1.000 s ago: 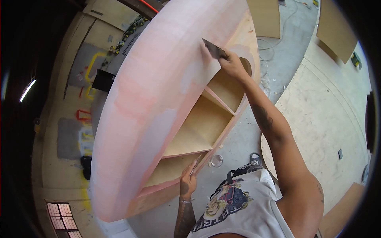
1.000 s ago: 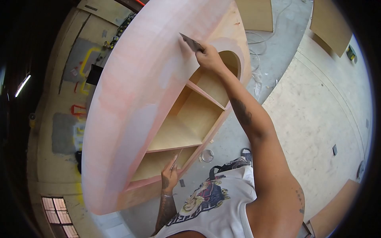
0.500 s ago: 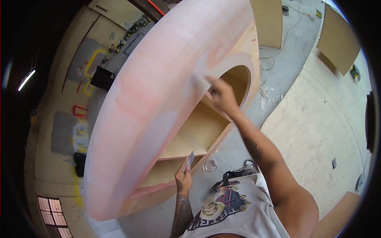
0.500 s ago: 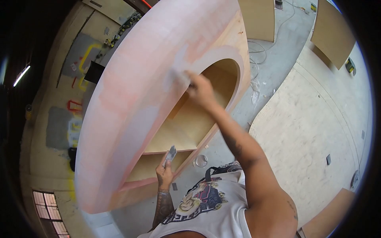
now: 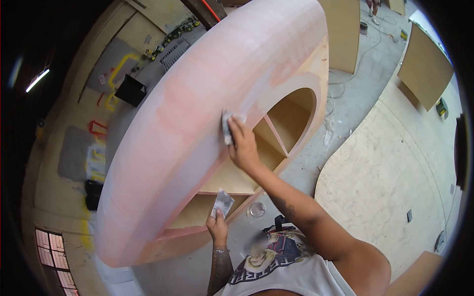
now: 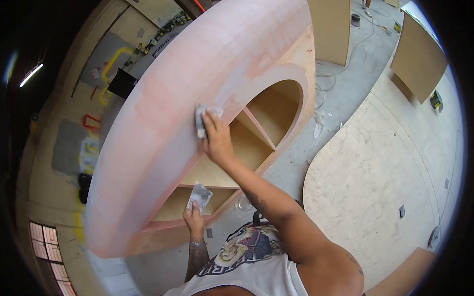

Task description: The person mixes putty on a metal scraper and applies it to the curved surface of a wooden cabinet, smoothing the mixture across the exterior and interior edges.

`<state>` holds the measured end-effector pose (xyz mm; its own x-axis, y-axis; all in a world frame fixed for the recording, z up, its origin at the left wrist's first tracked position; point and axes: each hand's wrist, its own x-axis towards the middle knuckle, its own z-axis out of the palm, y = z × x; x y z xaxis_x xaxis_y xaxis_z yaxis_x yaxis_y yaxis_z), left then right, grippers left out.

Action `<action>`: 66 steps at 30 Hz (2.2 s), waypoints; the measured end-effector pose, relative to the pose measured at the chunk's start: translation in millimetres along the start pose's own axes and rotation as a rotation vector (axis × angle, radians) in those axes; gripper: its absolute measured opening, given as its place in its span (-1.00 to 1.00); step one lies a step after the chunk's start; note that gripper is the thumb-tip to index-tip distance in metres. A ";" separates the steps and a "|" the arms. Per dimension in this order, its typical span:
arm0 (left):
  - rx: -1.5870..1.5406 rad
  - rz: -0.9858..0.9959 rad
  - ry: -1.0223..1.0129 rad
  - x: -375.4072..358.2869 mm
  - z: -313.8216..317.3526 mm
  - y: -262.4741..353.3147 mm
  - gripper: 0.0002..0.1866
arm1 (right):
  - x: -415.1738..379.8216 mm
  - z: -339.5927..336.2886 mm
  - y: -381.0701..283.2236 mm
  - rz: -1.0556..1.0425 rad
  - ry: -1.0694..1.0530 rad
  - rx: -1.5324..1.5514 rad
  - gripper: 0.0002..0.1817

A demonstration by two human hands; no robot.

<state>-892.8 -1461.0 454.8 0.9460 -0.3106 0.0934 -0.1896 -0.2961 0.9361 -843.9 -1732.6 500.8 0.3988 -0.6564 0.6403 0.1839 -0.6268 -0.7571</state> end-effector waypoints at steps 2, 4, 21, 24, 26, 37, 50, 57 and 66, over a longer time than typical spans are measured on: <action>0.005 0.020 -0.048 4.5 2.6 8.4 -0.63 | -10.8 -10.7 -8.8 -0.032 -0.143 0.051 -0.30; 0.045 0.047 -0.075 8.3 3.1 13.4 -0.63 | -8.3 -35.3 12.5 -0.035 -0.184 0.130 -0.34; -0.433 -0.112 0.203 -28.9 -23.9 1.4 -0.70 | 20.0 16.8 -5.4 -0.026 0.185 0.020 -0.36; -0.875 -0.240 0.125 3.5 3.4 40.7 -0.65 | -12.8 3.5 -36.0 -0.010 -0.117 0.104 -0.32; -1.144 -0.336 -0.050 13.7 8.2 42.5 -0.62 | -26.6 -25.3 -36.0 0.033 -0.396 0.271 -0.30; -1.108 -0.290 -0.194 21.1 28.7 105.2 -0.61 | -99.4 -179.7 -5.8 0.428 -0.955 0.221 -0.35; -0.081 -0.072 -0.579 24.8 38.9 29.3 -0.61 | -27.1 -146.9 58.5 0.976 -0.166 0.940 -0.73; -0.252 -0.321 -0.190 1.5 27.6 11.0 -0.63 | 129.3 -111.0 159.2 0.234 0.090 0.277 -0.53; -0.290 -0.314 -0.161 3.2 29.9 3.4 -0.62 | 70.6 -84.3 101.6 -0.028 0.073 0.094 -0.31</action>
<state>-898.3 -1490.0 448.1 0.8884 -0.3897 -0.2427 0.2032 -0.1401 0.9691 -872.8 -1877.9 480.0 0.3264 -0.6705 0.6663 0.2790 -0.6051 -0.7457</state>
